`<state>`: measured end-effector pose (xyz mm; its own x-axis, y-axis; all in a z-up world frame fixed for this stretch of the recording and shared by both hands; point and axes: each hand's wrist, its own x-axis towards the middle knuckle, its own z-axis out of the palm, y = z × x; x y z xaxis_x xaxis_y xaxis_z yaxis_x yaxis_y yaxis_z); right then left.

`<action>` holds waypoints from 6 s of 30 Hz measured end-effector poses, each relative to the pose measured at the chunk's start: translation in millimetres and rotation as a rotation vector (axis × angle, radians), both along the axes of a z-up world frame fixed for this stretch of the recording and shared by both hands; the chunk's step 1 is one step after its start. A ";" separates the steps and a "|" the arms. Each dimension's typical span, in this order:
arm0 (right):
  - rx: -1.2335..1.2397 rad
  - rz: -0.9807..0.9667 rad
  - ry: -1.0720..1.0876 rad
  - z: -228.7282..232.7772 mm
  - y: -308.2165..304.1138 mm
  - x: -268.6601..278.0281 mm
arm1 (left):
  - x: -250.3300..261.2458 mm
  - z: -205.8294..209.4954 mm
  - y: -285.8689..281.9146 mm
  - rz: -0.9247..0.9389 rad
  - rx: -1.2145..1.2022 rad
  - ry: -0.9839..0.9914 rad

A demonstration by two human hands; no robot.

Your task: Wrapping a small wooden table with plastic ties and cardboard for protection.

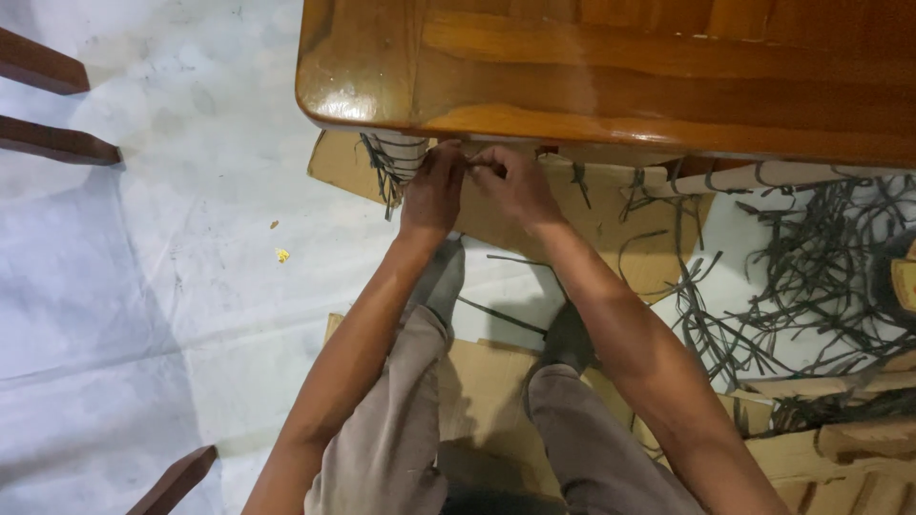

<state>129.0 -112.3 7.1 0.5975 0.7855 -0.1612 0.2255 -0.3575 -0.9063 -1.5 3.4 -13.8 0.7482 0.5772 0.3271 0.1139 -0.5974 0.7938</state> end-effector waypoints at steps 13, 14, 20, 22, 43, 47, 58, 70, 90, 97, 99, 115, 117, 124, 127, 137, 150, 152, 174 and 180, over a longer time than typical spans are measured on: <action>0.086 -0.046 0.231 -12.9 1.8 -2.1 | -4.8 6.3 -1.4 -0.024 -0.024 -0.002; 0.086 -0.047 0.232 -15.8 1.7 -1.7 | -4.9 7.7 -1.4 -0.024 -0.024 -0.002; 0.120 -0.026 0.212 -23.6 1.0 -1.6 | -7.8 19.4 -1.5 -0.043 -0.057 -0.017; 0.120 -0.065 0.264 -23.4 0.7 -3.5 | -8.7 19.7 -2.5 -0.044 -0.091 -0.010; 0.023 -0.167 0.019 -31.2 -14.8 -20.2 | 4.6 3.7 -8.0 0.139 0.158 0.016; -0.018 -0.203 -0.059 -27.2 -19.1 -29.4 | 5.7 13.5 -7.7 0.137 0.146 0.033; -0.143 -0.240 -0.121 -11.4 -29.9 -50.9 | 8.5 12.0 -7.0 0.191 0.235 0.000; 0.008 -0.227 -0.160 -20.4 -36.4 -62.0 | 9.2 19.0 -6.4 0.180 0.214 0.088; -0.140 -0.082 -0.082 -39.6 -114.2 -75.1 | 0.4 7.3 -4.4 0.080 0.111 0.028; -0.257 -0.260 -0.139 -46.8 -196.6 -78.0 | -33.5 20.1 -9.1 -0.186 0.191 -0.057; -0.278 -0.343 -0.080 -44.6 -219.4 -85.1 | -46.7 17.9 -12.0 -0.201 0.219 -0.066; 0.197 -0.673 0.158 -69.3 -356.1 -88.1 | -133.8 146.1 40.6 -0.242 0.159 0.242; 0.227 -0.626 0.102 -47.4 -361.0 -58.8 | -133.7 180.2 50.2 -0.211 0.160 0.268; 0.265 -0.556 -0.148 134.9 -342.7 -10.0 | -127.2 289.2 66.9 -0.176 0.384 0.050; 0.244 -0.548 -0.186 217.2 -312.1 -2.3 | -116.3 334.2 47.2 -0.067 0.191 0.184; 0.190 -0.296 -0.449 371.9 -221.7 -46.5 | -32.0 241.8 57.6 0.125 0.015 -0.185; 0.053 -0.315 -0.602 287.7 -183.6 -26.4 | -30.9 262.5 43.9 0.055 -0.384 -0.225; 0.059 -0.316 -0.598 278.8 -173.7 -22.9 | -26.4 255.0 46.3 0.039 -0.429 -0.208; 0.771 -0.808 -0.038 205.5 -112.7 3.8 | -10.0 240.8 49.5 -0.225 -0.989 -0.661; 0.787 -0.879 0.086 211.6 -102.3 1.8 | -12.4 235.9 42.2 -0.134 -0.985 -0.677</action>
<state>130.8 -214.6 218.7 0.9931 0.0115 0.1171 0.1081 0.3038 -0.9466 -13.9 45.6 222.1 0.6683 0.7308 0.1391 -0.5187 0.3238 0.7912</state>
